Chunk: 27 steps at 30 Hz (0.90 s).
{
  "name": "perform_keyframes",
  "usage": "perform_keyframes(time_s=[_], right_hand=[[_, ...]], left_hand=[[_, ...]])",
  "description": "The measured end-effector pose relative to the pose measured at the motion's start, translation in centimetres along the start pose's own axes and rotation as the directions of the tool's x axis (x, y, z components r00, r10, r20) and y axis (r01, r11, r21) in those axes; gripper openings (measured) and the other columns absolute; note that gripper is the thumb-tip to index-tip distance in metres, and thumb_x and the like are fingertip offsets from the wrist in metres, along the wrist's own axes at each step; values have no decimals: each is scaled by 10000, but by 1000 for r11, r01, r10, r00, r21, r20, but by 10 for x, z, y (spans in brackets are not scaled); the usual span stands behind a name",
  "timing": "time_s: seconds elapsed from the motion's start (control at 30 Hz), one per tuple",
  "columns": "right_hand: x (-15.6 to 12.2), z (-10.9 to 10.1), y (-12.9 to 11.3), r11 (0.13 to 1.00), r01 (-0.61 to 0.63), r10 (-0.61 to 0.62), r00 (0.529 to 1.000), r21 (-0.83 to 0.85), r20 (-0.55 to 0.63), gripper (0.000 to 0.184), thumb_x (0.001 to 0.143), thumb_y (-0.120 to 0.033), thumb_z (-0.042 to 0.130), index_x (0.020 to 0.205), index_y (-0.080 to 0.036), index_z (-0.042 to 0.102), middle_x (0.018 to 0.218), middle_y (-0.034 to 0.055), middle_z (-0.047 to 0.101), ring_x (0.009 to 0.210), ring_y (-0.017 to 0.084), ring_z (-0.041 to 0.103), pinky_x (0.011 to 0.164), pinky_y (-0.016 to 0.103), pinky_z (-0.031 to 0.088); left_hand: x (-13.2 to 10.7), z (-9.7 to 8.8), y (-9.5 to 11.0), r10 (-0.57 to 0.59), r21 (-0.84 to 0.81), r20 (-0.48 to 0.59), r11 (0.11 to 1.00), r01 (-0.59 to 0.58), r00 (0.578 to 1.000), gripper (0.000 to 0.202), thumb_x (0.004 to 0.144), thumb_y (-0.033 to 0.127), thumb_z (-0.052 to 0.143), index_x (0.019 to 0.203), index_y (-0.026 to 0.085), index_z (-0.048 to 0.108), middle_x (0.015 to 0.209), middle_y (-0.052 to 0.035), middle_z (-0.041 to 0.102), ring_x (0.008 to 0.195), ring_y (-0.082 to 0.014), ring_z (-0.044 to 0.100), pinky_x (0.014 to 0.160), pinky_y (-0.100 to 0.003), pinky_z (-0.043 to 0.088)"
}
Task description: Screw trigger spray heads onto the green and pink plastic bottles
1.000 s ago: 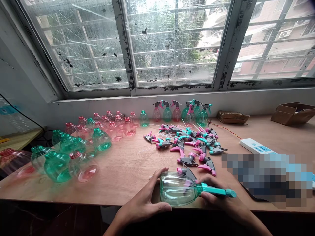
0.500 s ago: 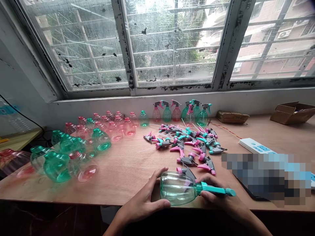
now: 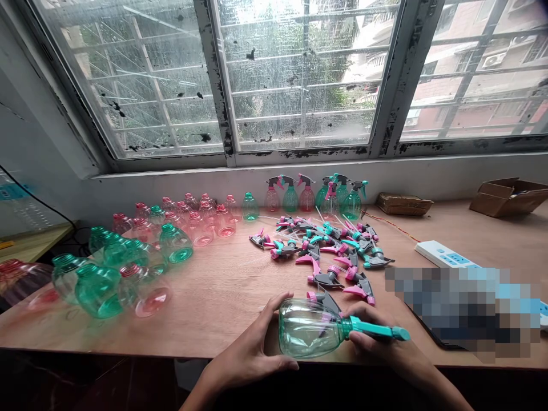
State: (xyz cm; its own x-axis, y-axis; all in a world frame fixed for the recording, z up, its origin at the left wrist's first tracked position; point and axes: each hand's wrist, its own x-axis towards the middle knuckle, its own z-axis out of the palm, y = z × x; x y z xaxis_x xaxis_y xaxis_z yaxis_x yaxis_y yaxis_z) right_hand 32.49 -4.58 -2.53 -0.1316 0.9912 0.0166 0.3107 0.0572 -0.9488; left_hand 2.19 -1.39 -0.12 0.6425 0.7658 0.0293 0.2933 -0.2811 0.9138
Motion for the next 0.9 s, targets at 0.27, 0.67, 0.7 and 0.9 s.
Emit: perform_keyframes(time_s=[0.27, 0.67, 0.7, 0.9], right_hand=[[0, 0, -1, 1000, -3, 3, 1000, 26, 26, 256, 817, -435, 698, 980, -237, 689, 726, -26, 605, 649, 181, 559, 581, 262, 460], [-1, -1, -3, 999, -31, 30, 998, 24, 50, 284, 823, -478, 677, 991, -249, 669, 738, -29, 595, 652, 186, 556, 591, 269, 454], [-1, -1, -3, 999, -33, 31, 998, 32, 52, 285, 825, -475, 677, 997, -248, 668, 730, -32, 587, 645, 184, 549, 587, 269, 447], [-1, -1, -3, 999, -32, 32, 999, -27, 4, 261, 806, -456, 690, 970, -253, 691, 730, -28, 615, 671, 202, 569, 615, 284, 457]], left_hand=[[0, -5, -5, 8, -44, 31, 999, -6, 999, 935, 859, 376, 779, 1585, 303, 193, 1681, -82, 236, 1540, -343, 199, 1266, -511, 188], [-2, -2, 0, -9, -46, 15, 999, 9, 1000, 895, 882, 341, 748, 1583, 295, 195, 1677, -81, 244, 1534, -342, 218, 1267, -503, 194], [-3, -2, 0, -9, -41, 10, 999, 9, 1000, 908, 872, 325, 760, 1582, 296, 195, 1676, -82, 247, 1533, -340, 222, 1267, -501, 194], [-2, -1, 4, -1, -17, 13, 1000, 1, 1000, 928, 846, 292, 778, 1577, 292, 206, 1667, -86, 264, 1524, -346, 246, 1265, -507, 204]])
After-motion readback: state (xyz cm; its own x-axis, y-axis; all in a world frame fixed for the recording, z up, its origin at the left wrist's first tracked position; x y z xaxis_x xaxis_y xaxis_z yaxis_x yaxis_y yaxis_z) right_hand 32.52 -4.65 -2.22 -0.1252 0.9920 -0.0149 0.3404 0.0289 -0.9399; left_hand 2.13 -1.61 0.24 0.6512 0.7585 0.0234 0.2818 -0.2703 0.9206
